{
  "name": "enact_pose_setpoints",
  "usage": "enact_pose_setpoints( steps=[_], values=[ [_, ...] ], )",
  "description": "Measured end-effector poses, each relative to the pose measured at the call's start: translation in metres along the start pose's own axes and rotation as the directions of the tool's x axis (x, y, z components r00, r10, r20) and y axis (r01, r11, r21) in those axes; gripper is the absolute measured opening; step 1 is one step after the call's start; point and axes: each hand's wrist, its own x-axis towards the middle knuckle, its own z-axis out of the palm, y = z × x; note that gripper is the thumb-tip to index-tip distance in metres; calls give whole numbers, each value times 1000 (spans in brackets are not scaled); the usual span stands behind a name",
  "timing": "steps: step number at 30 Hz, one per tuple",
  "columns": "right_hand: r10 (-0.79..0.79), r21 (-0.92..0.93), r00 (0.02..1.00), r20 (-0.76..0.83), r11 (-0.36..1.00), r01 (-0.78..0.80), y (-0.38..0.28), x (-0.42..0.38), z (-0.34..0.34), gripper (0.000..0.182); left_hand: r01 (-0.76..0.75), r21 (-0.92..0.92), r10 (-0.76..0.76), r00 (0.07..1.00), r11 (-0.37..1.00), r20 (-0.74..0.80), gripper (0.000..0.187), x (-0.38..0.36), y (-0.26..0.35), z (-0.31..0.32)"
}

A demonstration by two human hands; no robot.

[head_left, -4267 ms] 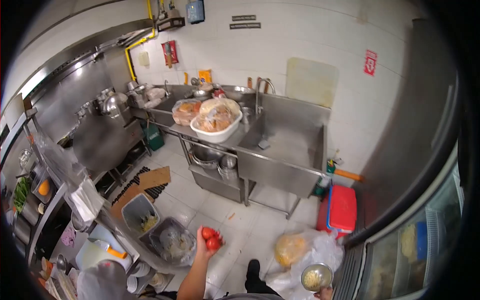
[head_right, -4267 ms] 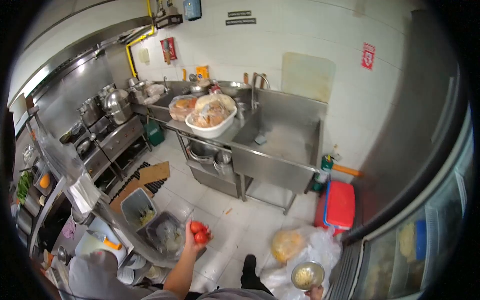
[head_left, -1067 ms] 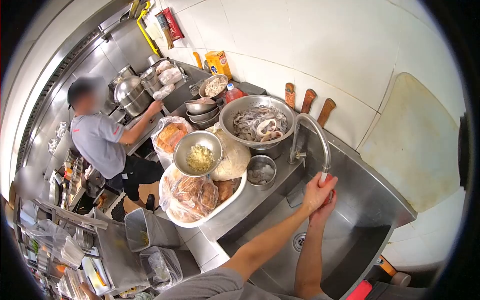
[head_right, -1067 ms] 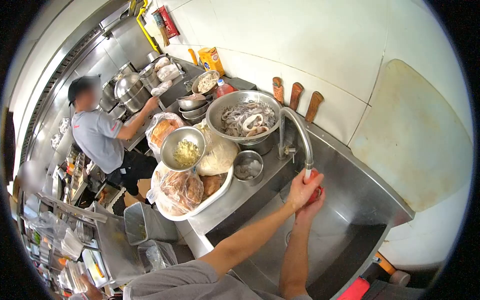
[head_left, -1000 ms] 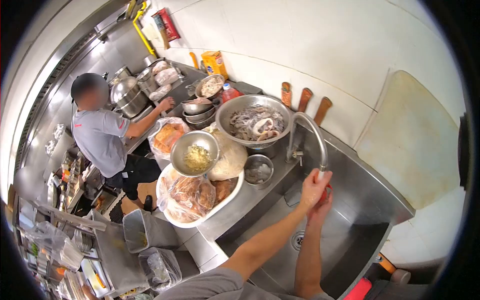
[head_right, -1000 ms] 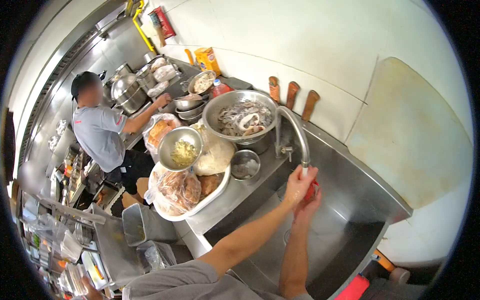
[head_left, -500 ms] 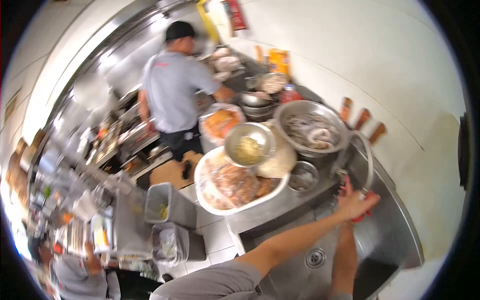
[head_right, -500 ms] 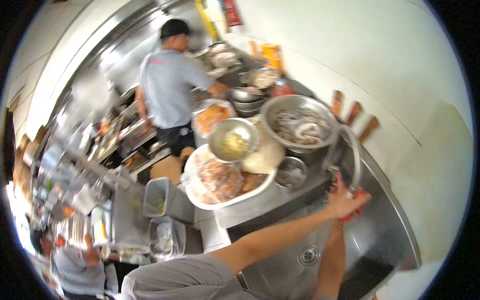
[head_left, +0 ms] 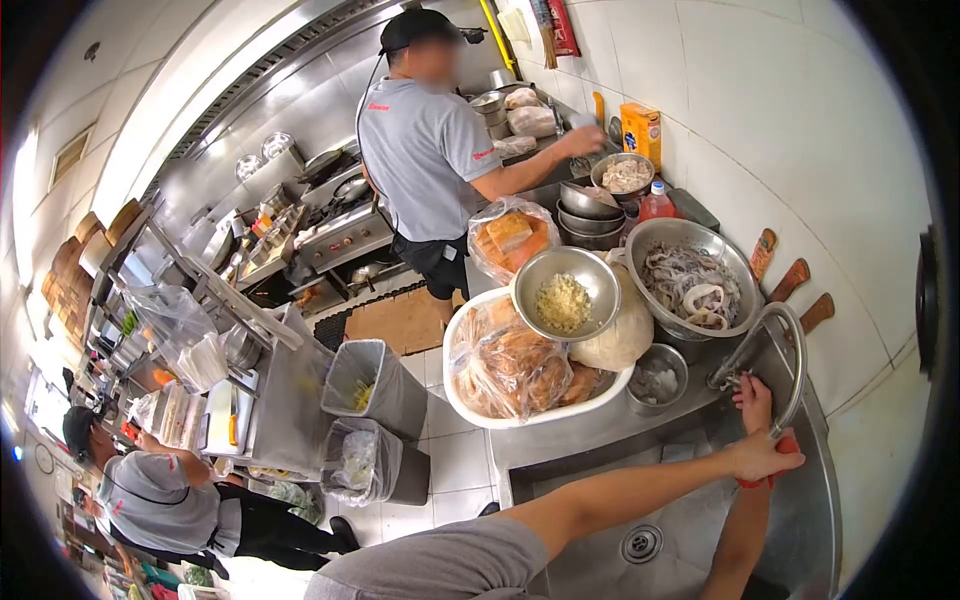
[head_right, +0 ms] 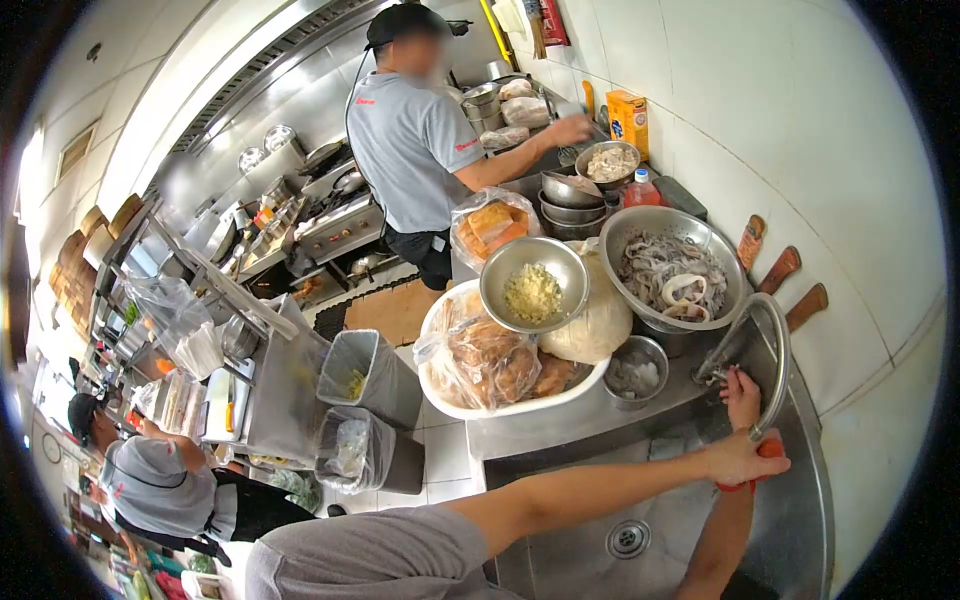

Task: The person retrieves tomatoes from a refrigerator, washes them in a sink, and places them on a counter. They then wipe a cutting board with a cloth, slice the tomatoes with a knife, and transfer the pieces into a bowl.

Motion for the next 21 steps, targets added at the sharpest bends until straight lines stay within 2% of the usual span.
enact_pose_setpoints(
  steps=[1,2,4,5,6,7,8,9,10,11,12,13,14,16,17,19,21],
  values=[
    [340,158,941,7,928,-337,-4,6,4,24,4,2,-4,1000,1000,1,49,-3,3,-3],
    [345,160,939,7,926,-341,-6,12,6,24,2,18,-1,999,1000,-52,50,-8,4,-5],
    [687,229,727,7,707,-669,3,21,15,35,7,23,-4,996,1000,-95,51,-22,8,-14],
    [699,227,715,-4,697,-680,11,20,20,35,42,28,-40,997,999,-64,52,-29,7,-22],
    [758,363,650,57,591,-721,24,18,27,36,74,35,-73,997,997,-31,54,-38,3,-27],
    [800,489,586,125,465,-738,30,13,30,38,110,-137,-113,993,984,-21,55,-51,-3,-29],
    [777,560,610,159,438,-703,35,9,27,35,139,-302,-148,989,943,-7,56,-62,-11,-33],
    [747,625,637,189,409,-665,30,5,28,32,181,-347,-205,978,920,-34,54,-71,-34,-35],
    [657,765,730,188,368,-528,26,3,38,32,228,-396,-267,963,890,-46,53,-80,-56,-33],
    [578,882,805,133,302,-362,24,-1,46,33,247,-554,-293,956,795,5,47,-99,-54,-40],
    [607,814,794,21,451,-366,19,-5,49,29,391,-568,-411,906,725,100,41,-107,-74,-45],
    [592,774,806,16,503,-385,15,-8,46,32,322,-659,-420,907,680,10,38,-117,-77,-40],
    [610,796,792,26,467,-385,-3,-6,45,31,351,-701,-492,871,621,-1,37,-128,-80,-40],
    [560,814,828,33,465,-347,-19,-16,46,25,349,-750,-534,845,562,-7,40,-151,-83,-43],
    [579,816,815,10,466,-342,-21,-23,47,25,372,-746,-535,844,553,25,40,-164,-83,-43],
    [470,835,880,-65,508,-210,-23,-24,44,24,360,-738,-568,822,571,-39,41,-181,-82,-49],
    [457,822,885,-87,535,-195,-26,-25,40,26,384,-728,-563,827,568,-3,40,-200,-91,-53]
  ],
)
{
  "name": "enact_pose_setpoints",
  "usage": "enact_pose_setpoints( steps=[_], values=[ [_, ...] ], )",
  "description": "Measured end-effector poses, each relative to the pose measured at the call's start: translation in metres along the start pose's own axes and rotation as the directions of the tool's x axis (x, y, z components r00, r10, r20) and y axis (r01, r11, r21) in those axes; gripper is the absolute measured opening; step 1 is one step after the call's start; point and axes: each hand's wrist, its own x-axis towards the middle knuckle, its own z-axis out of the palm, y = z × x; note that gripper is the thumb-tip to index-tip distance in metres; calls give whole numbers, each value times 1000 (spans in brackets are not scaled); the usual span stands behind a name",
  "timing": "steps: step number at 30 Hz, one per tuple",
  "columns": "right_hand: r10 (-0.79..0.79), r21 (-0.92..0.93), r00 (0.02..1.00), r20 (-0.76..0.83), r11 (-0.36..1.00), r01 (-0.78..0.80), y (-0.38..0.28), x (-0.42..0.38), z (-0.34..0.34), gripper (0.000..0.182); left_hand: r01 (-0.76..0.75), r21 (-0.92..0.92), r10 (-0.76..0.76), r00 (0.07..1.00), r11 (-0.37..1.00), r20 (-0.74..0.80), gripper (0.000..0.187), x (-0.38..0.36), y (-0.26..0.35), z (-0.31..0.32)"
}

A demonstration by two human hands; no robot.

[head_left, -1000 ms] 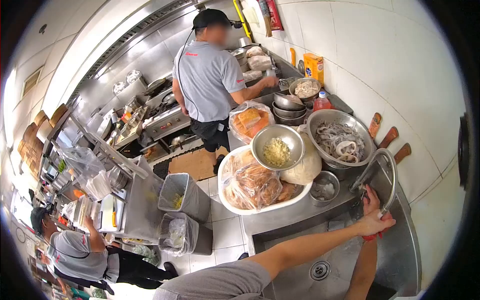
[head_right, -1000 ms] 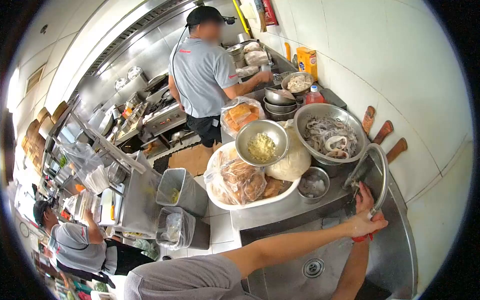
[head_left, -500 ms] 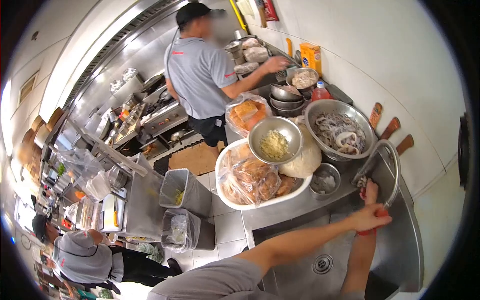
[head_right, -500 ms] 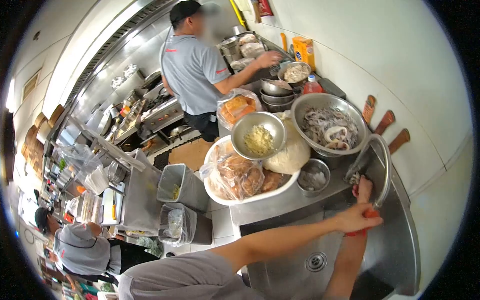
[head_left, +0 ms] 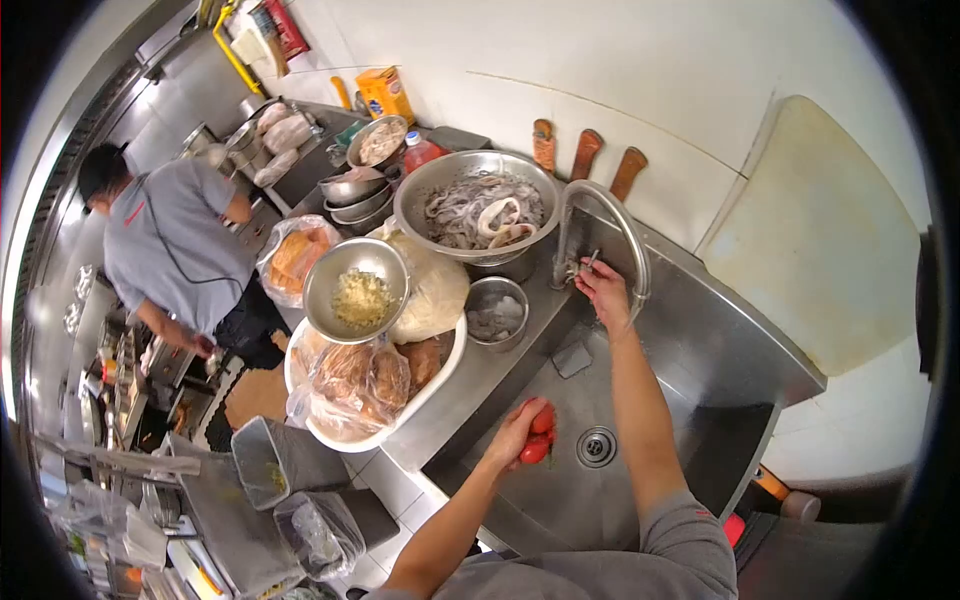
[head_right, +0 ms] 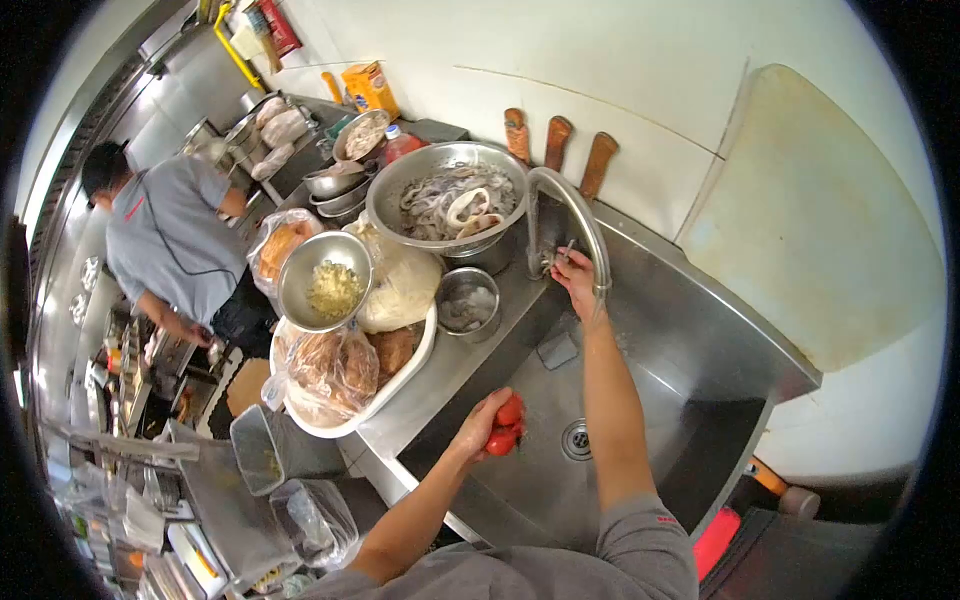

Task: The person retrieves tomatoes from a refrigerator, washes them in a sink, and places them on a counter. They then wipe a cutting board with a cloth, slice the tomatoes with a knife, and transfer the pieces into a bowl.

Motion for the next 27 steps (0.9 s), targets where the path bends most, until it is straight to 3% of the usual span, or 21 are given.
enact_pose_setpoints(
  steps=[3,5,7,9,10,12,14,16,20,21,22,23,24,26,27],
  values=[
    [-48,-47,997,67,998,52,-8,7,-4,31,-1,-23,2,1000,1000,25,40,-10,-5,-22],
    [-93,-289,993,68,951,109,-9,4,1,34,16,-58,-15,1000,998,25,39,-18,-10,-35],
    [-105,-312,991,87,941,127,-10,8,2,34,0,-68,1,1000,998,13,39,-25,-9,-46],
    [-150,-484,980,129,854,194,-13,13,5,25,7,-68,-6,1000,998,14,39,-33,-8,-57],
    [-150,-489,981,126,851,193,-16,14,6,25,15,-75,-15,1000,997,4,38,-35,-9,-61],
    [-33,-682,999,38,730,50,-17,14,9,37,24,-127,-21,999,992,25,38,-33,-8,-67],
    [-23,-702,1000,-13,712,7,-14,11,14,45,53,-226,-47,998,973,33,38,-34,-9,-64],
    [-13,-722,996,-93,689,-58,-12,14,23,61,43,-180,-37,999,983,35,38,-30,-4,-53],
    [98,-647,991,-95,750,-137,-26,6,27,61,13,-96,-3,995,995,97,39,-27,1,-37],
    [100,-642,989,-107,753,-146,-2,12,7,61,24,-90,-15,995,996,100,39,-27,1,-34],
    [-186,-730,972,-141,683,24,24,16,-11,57,20,-94,-10,994,995,108,40,-24,0,-31],
    [-463,-816,877,-133,553,168,41,16,-33,53,11,-100,1,993,995,121,40,-20,-1,-26],
    [-418,-770,903,-101,608,195,36,-9,-39,42,8,-102,5,992,995,128,40,-18,-3,-22],
    [14,-770,991,-135,628,-114,10,-77,-44,34,130,-171,-113,988,977,103,41,-18,-8,-18],
    [126,-796,990,-56,593,-120,15,-100,-59,28,92,-202,-82,995,975,61,41,-18,-14,-19]
  ],
)
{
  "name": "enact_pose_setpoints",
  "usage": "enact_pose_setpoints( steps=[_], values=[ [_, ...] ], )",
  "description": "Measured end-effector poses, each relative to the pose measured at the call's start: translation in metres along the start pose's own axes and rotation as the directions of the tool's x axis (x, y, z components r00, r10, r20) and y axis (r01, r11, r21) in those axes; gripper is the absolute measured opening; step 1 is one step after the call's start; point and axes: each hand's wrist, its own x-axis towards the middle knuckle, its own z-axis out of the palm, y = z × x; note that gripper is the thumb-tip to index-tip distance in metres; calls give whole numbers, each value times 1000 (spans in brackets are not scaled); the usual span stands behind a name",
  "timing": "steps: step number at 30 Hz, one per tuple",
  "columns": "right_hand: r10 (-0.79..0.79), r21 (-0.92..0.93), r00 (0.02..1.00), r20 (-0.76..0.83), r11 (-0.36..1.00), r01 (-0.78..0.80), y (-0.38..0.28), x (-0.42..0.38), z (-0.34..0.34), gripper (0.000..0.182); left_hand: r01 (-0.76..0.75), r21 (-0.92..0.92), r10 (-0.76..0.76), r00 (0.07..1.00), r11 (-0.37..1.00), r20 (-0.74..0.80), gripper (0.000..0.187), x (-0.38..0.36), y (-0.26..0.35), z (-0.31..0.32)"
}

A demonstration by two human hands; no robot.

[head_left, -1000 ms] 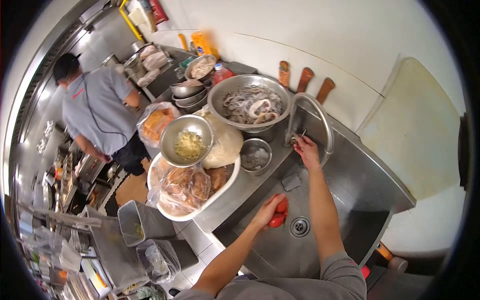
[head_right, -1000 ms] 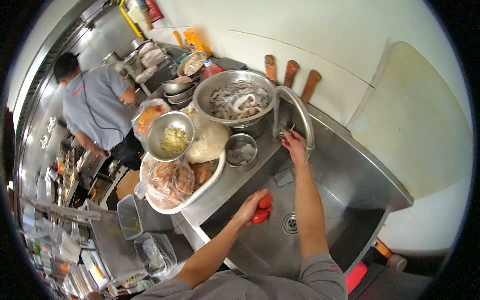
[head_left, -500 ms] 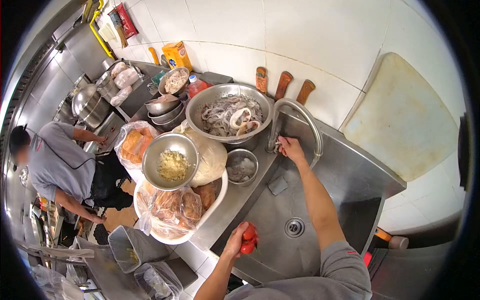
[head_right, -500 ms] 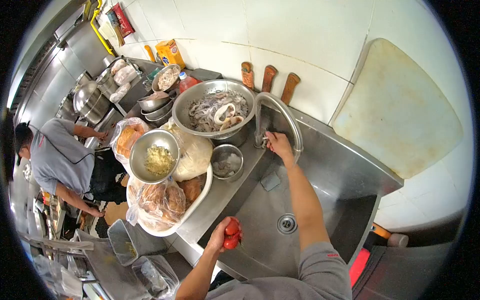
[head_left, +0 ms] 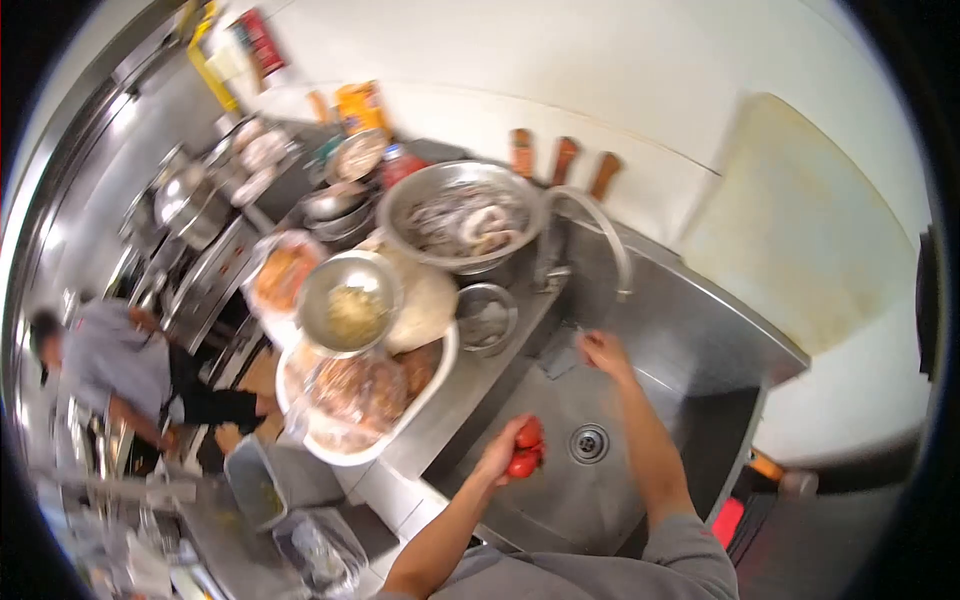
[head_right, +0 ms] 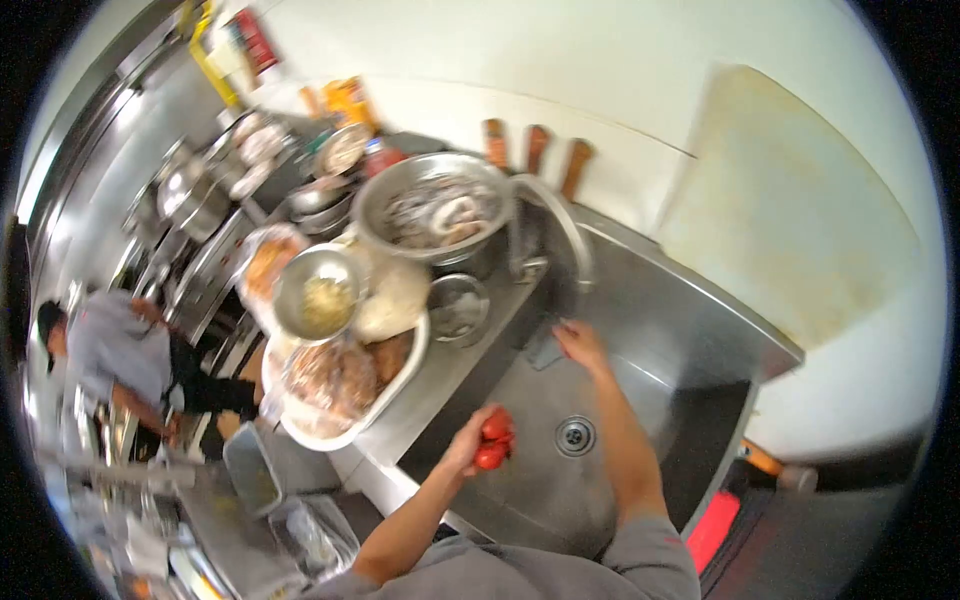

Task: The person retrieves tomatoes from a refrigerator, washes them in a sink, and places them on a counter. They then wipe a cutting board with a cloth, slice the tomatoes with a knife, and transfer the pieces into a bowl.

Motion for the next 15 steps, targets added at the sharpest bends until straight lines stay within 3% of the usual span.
enact_pose_setpoints(
  steps=[1,2,4,5,7,8,9,10,14,15],
  values=[
    [7,25,992,129,1000,-11,32,-6,-2,25,51,3,-51,998,999,30,42,4,-8,-3],
    [148,210,979,138,962,-175,32,-23,-2,22,98,4,-98,993,995,61,43,6,-12,-6],
    [136,409,988,79,899,-156,28,-42,-8,21,75,0,-75,996,997,57,43,3,-21,-9],
    [126,387,986,107,908,-158,18,-45,-12,21,85,41,-89,991,996,97,43,1,-22,-9],
    [73,599,987,-141,800,27,0,-50,-8,22,75,22,-76,992,997,100,43,-18,-16,-12],
    [61,594,991,-123,804,24,-3,-46,1,22,79,30,-82,990,996,119,42,-29,-12,-13],
    [-50,284,993,-111,956,80,-6,-42,8,25,65,19,-66,991,998,116,42,-44,-6,-16],
    [-156,-61,985,-72,987,152,-28,-48,15,28,55,26,-58,992,998,110,42,-62,3,-22],
    [-291,260,952,95,930,258,-175,-96,86,35,-63,16,61,993,998,100,40,-124,29,-79],
    [-304,258,947,106,928,269,-202,-96,99,35,-83,20,81,993,996,82,40,-142,36,-97]
  ],
)
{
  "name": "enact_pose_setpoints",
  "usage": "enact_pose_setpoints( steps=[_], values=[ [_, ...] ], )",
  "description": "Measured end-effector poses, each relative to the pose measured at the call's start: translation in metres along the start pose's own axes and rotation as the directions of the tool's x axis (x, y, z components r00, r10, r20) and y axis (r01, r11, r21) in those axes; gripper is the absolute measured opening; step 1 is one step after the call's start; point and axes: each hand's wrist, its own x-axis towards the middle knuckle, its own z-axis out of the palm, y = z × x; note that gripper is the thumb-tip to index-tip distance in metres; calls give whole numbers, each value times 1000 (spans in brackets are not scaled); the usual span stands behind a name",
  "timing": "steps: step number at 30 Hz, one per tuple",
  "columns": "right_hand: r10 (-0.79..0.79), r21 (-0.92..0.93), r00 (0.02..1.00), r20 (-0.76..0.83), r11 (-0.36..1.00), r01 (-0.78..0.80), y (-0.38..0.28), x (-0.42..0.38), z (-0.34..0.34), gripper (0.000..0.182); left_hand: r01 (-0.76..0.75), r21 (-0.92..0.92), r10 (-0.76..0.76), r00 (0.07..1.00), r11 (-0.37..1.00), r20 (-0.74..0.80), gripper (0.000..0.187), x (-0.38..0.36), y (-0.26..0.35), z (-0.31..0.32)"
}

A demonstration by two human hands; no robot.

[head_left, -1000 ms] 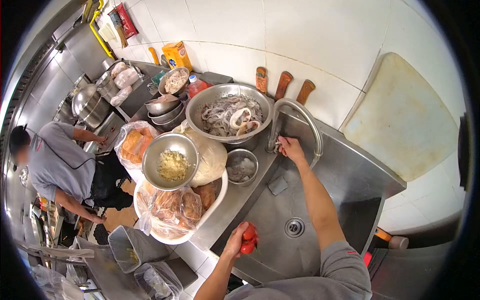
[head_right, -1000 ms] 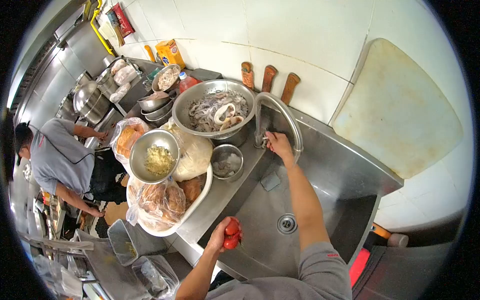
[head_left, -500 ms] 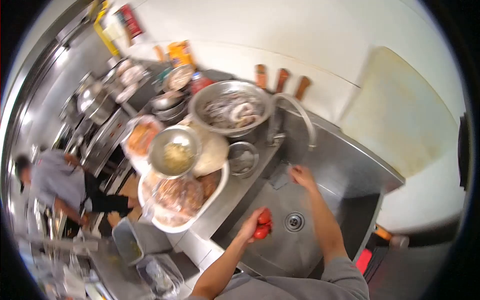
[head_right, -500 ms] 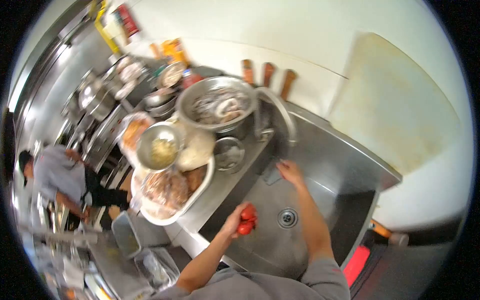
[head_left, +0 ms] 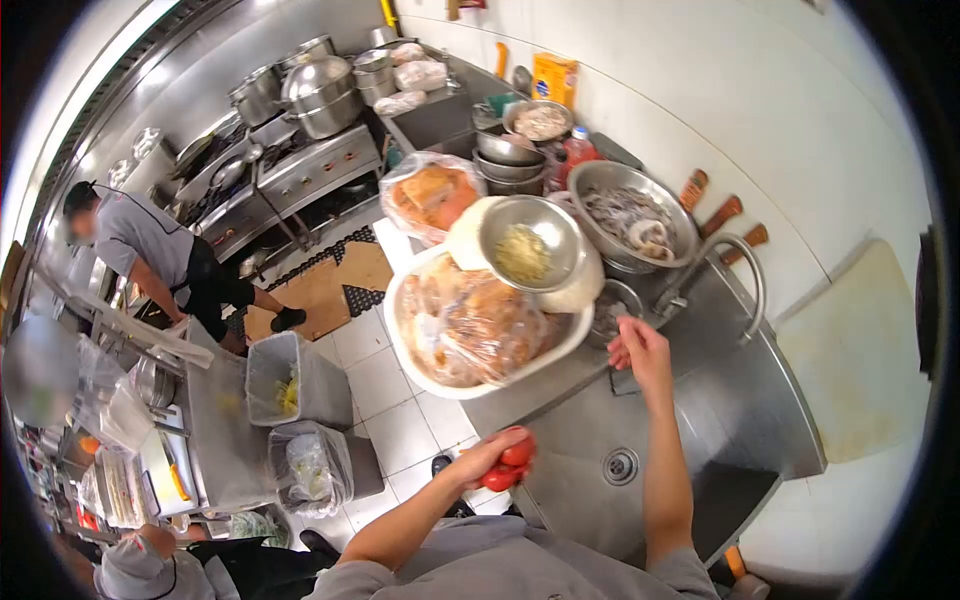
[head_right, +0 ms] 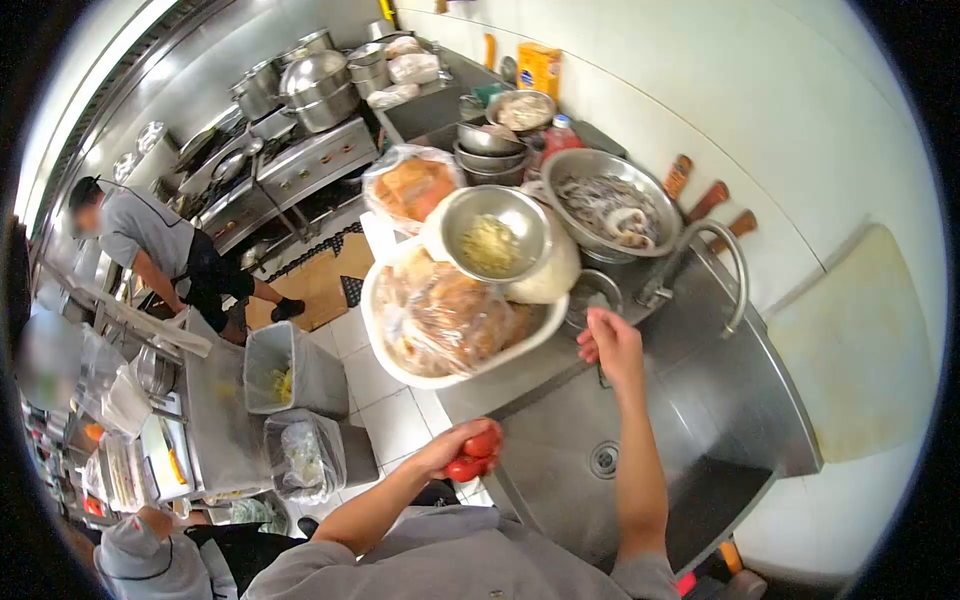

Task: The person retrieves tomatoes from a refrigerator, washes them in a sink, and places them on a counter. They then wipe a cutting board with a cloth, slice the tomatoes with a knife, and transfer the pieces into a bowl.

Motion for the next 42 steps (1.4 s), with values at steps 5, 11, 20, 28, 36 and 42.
enact_pose_setpoints(
  steps=[5,11,20,28,36,42],
  values=[
    [115,114,988,104,985,-126,-66,58,93,45,-174,-55,155,956,983,-249,39,-118,21,-107],
    [56,16,970,235,998,-62,-89,118,100,28,-412,-148,189,670,899,-718,37,-243,-14,-253],
    [18,-433,939,343,890,141,-230,181,217,33,-607,-14,352,479,795,-804,36,-292,85,-340],
    [-235,-384,742,628,735,558,-263,325,382,37,-349,114,289,506,930,-812,40,-284,192,-513],
    [73,-282,387,919,808,517,-226,448,669,25,-251,-521,-397,410,816,-821,43,-301,44,-564],
    [21,-118,212,977,884,452,-144,504,850,24,-198,-753,-681,330,627,-654,54,-247,-28,-500]
  ],
)
